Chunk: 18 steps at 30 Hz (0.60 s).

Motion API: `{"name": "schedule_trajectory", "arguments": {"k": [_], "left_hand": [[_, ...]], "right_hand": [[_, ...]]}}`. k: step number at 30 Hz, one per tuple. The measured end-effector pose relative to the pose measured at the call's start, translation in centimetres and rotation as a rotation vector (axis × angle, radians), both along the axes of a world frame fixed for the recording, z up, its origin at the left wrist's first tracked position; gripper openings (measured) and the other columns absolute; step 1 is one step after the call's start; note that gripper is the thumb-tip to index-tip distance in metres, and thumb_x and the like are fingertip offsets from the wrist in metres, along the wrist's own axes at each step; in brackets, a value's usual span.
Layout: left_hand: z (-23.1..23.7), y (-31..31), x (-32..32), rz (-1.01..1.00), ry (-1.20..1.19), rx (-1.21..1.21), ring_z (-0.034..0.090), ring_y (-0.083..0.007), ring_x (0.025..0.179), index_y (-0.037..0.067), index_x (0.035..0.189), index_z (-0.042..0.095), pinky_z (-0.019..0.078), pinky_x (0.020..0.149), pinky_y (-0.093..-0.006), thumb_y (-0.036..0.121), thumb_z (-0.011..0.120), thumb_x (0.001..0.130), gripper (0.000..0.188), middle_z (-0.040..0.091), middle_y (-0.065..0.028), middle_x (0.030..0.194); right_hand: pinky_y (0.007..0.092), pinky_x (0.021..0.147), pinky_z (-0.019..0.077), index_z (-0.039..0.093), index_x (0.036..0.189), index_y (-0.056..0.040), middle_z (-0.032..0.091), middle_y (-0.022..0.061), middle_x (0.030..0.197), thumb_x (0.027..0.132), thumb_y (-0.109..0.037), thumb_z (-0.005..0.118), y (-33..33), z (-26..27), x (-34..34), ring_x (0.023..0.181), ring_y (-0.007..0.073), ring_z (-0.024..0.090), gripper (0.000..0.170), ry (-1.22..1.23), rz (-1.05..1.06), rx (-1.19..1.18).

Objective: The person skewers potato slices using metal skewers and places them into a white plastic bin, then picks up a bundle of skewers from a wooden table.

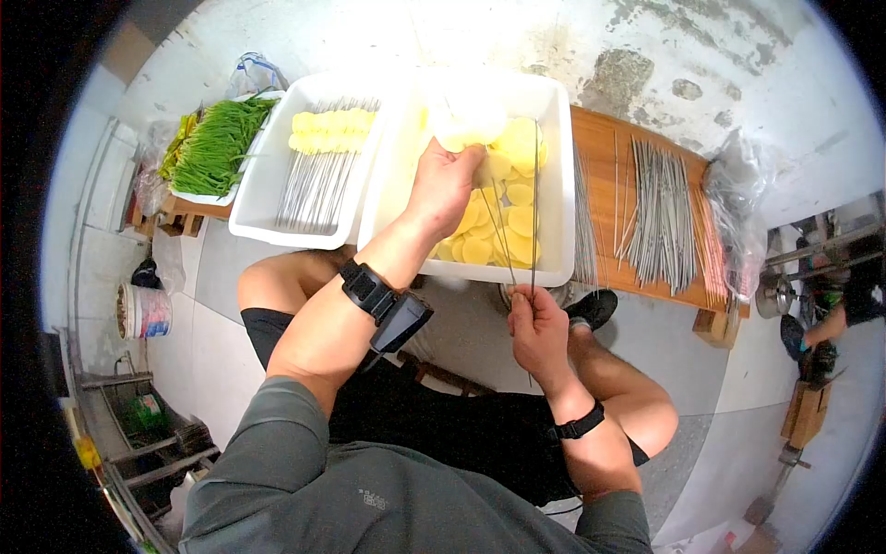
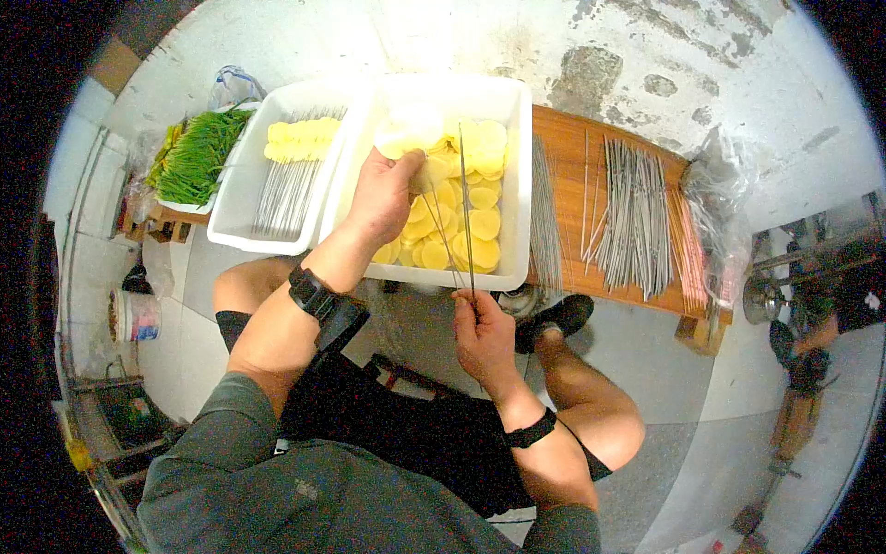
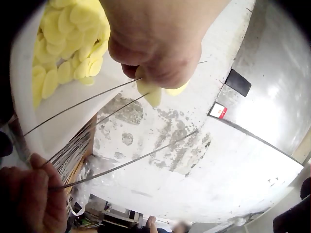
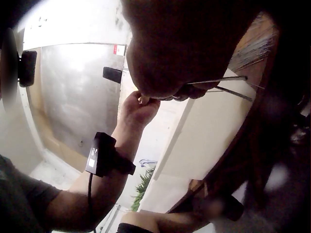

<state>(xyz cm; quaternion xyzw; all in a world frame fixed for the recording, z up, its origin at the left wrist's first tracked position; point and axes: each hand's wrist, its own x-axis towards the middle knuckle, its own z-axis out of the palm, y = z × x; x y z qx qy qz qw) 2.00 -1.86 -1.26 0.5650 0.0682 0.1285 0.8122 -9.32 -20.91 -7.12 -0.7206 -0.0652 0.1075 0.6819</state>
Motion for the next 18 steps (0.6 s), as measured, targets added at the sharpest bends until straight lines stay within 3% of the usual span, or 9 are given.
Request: {"name": "schedule_trajectory", "arguments": {"k": [16, 18], "left_hand": [[0.44, 0.09, -0.36, -0.107, -0.055, -0.056, 0.060, -0.0151, 0.096, 0.006, 0.121, 0.052, 0.0501, 0.081, -0.0292, 0.006, 0.052, 0.092, 0.029, 0.062, -0.0049, 0.110], [0.94, -0.01, -0.45, -0.081, 0.024, -0.018, 0.059, -0.0145, 0.097, 0.002, 0.120, 0.052, 0.0480, 0.084, -0.0291, 0.001, 0.047, 0.091, 0.030, 0.061, -0.0057, 0.112]], "right_hand": [[0.0209, 0.050, 0.0358, 0.060, 0.099, 0.0002, 0.050, -0.0036, 0.063, 0.095, -0.012, 0.053, 0.21, 0.45, -0.07, 0.056, 0.0037, 0.043, 0.014, 0.102, -0.002, 0.058], [0.0195, 0.049, 0.0364, 0.059, 0.100, -0.0006, 0.051, -0.0031, 0.064, 0.096, -0.013, 0.053, 0.18, 0.25, 0.06, 0.053, 0.0037, 0.045, 0.014, 0.071, 0.015, 0.029]]}}
